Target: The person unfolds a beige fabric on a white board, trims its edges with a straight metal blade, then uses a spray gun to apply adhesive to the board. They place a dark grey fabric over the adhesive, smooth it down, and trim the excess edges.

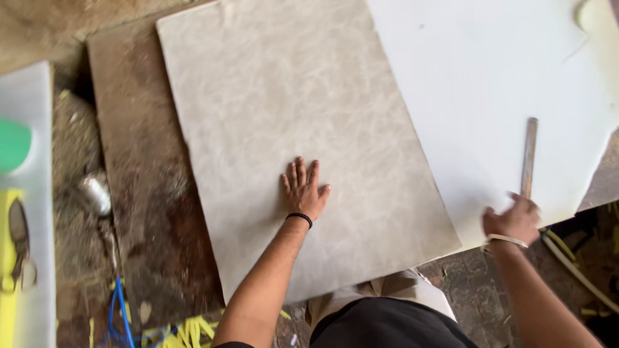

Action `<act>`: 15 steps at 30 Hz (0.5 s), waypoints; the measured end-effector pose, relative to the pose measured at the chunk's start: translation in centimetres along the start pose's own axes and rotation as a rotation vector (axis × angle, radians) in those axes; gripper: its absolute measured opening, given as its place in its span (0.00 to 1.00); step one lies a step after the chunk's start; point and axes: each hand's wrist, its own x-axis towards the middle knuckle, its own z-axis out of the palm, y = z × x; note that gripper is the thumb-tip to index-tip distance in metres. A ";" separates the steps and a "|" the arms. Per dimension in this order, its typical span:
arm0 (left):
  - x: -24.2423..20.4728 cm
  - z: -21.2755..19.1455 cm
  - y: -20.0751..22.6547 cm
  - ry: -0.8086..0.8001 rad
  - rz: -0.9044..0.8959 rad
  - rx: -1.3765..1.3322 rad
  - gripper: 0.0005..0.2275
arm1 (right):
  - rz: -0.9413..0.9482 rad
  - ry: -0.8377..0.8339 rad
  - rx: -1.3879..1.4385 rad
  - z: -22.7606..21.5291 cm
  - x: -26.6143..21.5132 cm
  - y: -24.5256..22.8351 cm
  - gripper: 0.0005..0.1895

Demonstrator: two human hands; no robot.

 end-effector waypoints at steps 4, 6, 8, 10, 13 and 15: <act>5.2 -0.4 1.7 -0.009 0.068 0.058 0.36 | 0.223 -0.083 0.193 0.1 0.5 5.0 0.44; 7.7 -0.5 3.1 -0.004 0.095 0.092 0.36 | 0.328 -0.225 0.364 0.2 0.6 4.9 0.37; 10.0 -0.8 4.3 0.004 0.101 0.118 0.35 | 0.388 -0.306 0.500 -0.5 1.0 3.6 0.29; 11.7 -1.2 5.4 0.007 0.086 0.131 0.35 | 0.290 -0.335 0.633 -1.4 0.9 1.0 0.22; 14.0 -2.3 6.8 -0.037 0.032 0.152 0.35 | 0.184 -0.326 0.907 -2.1 1.3 -4.5 0.15; 15.7 -3.1 7.8 -0.024 0.017 0.164 0.35 | 0.049 -0.308 0.983 -1.8 2.1 -8.5 0.14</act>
